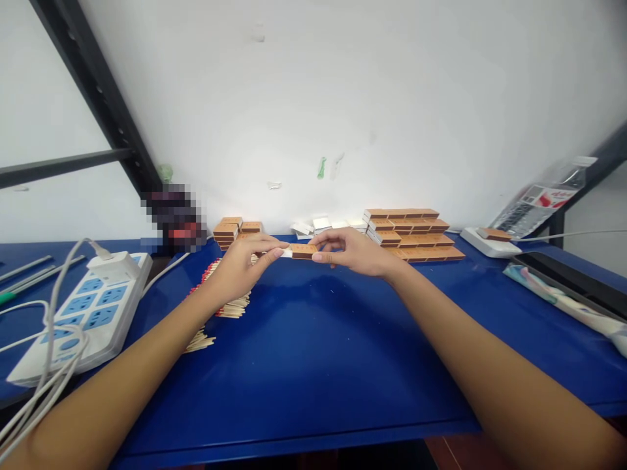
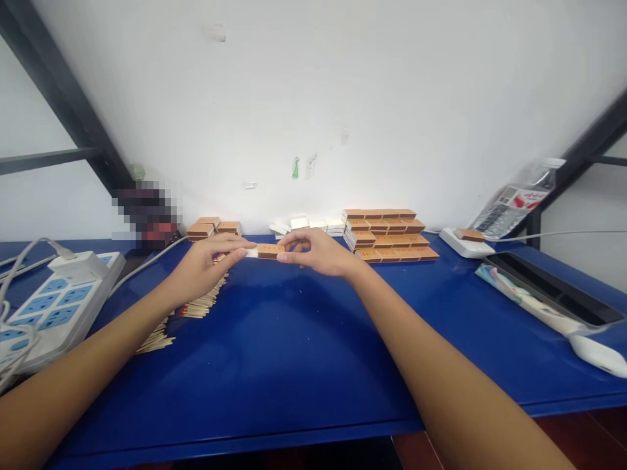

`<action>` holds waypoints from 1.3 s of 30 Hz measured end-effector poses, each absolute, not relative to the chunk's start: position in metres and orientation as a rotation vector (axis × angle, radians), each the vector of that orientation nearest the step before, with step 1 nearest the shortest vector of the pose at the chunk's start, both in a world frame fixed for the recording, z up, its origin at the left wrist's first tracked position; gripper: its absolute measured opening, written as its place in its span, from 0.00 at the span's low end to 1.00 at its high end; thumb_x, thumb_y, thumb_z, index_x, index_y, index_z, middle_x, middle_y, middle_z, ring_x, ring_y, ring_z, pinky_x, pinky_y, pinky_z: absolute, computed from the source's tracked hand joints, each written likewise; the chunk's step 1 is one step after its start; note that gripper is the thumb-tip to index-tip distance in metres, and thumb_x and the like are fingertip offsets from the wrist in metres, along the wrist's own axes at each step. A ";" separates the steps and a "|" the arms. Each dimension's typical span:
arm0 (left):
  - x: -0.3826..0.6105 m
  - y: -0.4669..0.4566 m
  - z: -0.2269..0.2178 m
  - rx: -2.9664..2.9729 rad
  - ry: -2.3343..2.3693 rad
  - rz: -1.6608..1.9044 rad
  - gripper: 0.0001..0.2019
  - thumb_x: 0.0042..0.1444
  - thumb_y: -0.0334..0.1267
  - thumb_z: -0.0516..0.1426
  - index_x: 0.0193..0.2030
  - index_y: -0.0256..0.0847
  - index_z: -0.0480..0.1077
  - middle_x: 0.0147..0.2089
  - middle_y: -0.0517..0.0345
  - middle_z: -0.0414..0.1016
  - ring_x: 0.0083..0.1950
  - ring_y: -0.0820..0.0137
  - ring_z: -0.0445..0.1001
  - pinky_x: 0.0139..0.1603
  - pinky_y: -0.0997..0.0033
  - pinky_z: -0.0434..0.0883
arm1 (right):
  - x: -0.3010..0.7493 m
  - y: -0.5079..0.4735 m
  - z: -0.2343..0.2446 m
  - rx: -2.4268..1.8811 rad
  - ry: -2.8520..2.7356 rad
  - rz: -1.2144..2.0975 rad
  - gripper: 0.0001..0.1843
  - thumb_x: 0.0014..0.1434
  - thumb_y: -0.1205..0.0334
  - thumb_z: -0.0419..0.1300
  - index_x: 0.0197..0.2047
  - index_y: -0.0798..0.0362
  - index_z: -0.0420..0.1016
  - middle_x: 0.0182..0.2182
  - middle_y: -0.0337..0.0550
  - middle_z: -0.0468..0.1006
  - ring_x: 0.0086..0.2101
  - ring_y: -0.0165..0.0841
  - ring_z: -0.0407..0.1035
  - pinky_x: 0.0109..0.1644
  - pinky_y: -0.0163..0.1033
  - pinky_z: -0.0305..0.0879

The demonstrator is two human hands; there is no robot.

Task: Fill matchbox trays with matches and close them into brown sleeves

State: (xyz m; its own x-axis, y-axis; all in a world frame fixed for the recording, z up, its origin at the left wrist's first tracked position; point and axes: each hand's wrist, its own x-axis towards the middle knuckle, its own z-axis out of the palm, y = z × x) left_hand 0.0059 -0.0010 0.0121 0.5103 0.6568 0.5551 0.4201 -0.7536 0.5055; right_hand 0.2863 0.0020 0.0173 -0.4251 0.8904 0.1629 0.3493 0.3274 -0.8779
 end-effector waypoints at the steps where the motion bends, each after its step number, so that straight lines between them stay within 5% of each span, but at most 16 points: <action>1: 0.006 -0.002 0.013 2.442 0.899 1.086 0.17 0.73 0.49 0.57 0.52 0.45 0.85 0.54 0.50 0.85 0.55 0.59 0.81 0.60 0.58 0.74 | 0.286 0.002 0.017 -1.088 -1.919 1.055 0.26 0.54 0.47 0.76 0.50 0.54 0.82 0.34 0.42 0.82 0.32 0.31 0.73 0.39 0.39 0.71; 16: 0.010 -0.011 0.018 2.100 1.009 1.018 0.31 0.57 0.51 0.70 0.66 0.43 0.78 0.55 0.49 0.85 0.49 0.61 0.82 0.56 0.60 0.78 | 0.283 0.006 0.007 -1.025 -1.899 1.088 0.27 0.52 0.47 0.78 0.51 0.51 0.83 0.45 0.46 0.84 0.35 0.32 0.74 0.37 0.40 0.72; 26: 0.010 -0.004 0.016 1.905 1.180 1.094 0.24 0.59 0.61 0.65 0.42 0.39 0.85 0.37 0.51 0.86 0.39 0.62 0.81 0.40 0.67 0.75 | 0.281 0.002 0.012 -1.034 -1.924 0.953 0.27 0.49 0.49 0.79 0.50 0.51 0.84 0.40 0.43 0.82 0.36 0.33 0.73 0.40 0.40 0.68; 33: 0.009 -0.002 0.013 1.958 1.186 1.062 0.18 0.59 0.53 0.66 0.42 0.39 0.85 0.40 0.51 0.87 0.37 0.64 0.81 0.38 0.67 0.75 | 0.274 -0.003 0.013 -1.029 -1.936 0.941 0.27 0.48 0.50 0.79 0.49 0.53 0.84 0.36 0.42 0.82 0.35 0.34 0.73 0.41 0.41 0.68; 39: 0.009 -0.003 0.015 1.949 1.157 1.038 0.25 0.59 0.58 0.66 0.51 0.39 0.85 0.38 0.51 0.87 0.38 0.62 0.82 0.35 0.68 0.74 | 0.274 -0.007 0.019 -1.060 -1.878 0.911 0.29 0.46 0.48 0.80 0.49 0.53 0.85 0.39 0.45 0.83 0.34 0.33 0.72 0.39 0.41 0.69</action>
